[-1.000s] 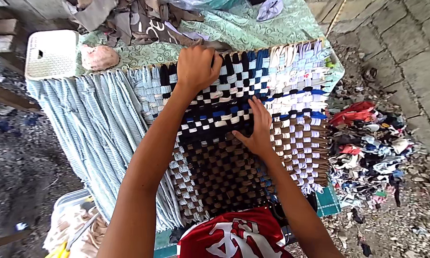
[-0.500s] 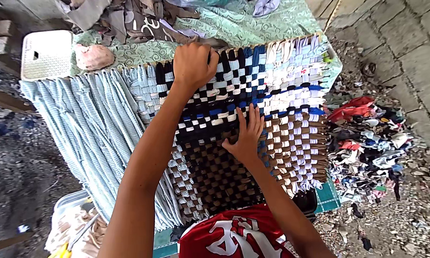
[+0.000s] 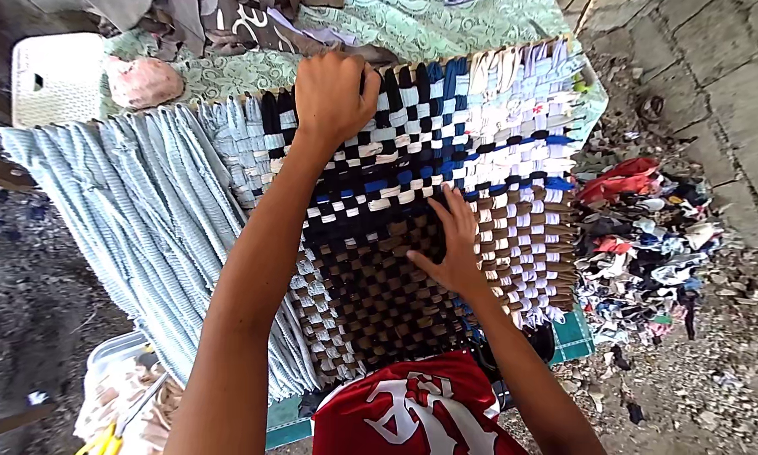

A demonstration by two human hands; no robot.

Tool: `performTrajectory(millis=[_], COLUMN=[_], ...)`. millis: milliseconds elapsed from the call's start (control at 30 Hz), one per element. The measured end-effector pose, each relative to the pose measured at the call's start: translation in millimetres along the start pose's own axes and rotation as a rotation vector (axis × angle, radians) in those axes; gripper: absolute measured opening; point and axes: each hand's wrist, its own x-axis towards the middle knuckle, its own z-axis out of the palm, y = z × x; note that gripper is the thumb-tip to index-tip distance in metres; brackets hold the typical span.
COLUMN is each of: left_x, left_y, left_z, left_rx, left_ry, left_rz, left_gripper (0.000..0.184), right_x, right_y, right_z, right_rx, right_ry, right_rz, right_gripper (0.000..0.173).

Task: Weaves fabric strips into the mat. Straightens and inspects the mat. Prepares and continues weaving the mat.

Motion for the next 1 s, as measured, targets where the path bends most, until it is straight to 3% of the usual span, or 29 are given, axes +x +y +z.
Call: performTrajectory(millis=[100, 200, 467, 667, 867, 1000], left_x=[0.6, 0.2, 0.0, 0.0, -0.2, -0.2], left_y=[1.0, 0.3, -2.2, 0.4, 2.3, 1.9], left_z=[-1.4, -3.6, -6.9, -2.7, -3.4, -6.1], left_rx=[-0.014, -0.01, -0.011, -0.013, -0.007, 0.002], left_ry=[-0.026, -0.05, -0.065, -0.028, -0.041, -0.069], left_rz=[-0.012, -0.021, 0.006, -0.01, -0.04, -0.046], left_gripper=[0.048, 0.047, 0.048, 0.048, 0.05, 0.049], right_x=[-6.7, -7.2, -9.8, -20.3, -38.6, -44.1], right_y=[-19.7, -28.3, -4.1, 31.9, -16.3, -24.4], right_z=[18.3, 33.1, 23.6, -14.7, 13.8, 39.6], right_rx=[-0.122, -0.209, -0.154, 0.059, -0.082, -0.191], right_ry=[0.024, 0.04, -0.05, -0.149, -0.048, -0.013], right_rz=[0.071, 0.122, 0.094, -0.014, 0.08, 0.132], right_gripper=[0.118, 0.121, 0.113, 0.091, 0.121, 0.121])
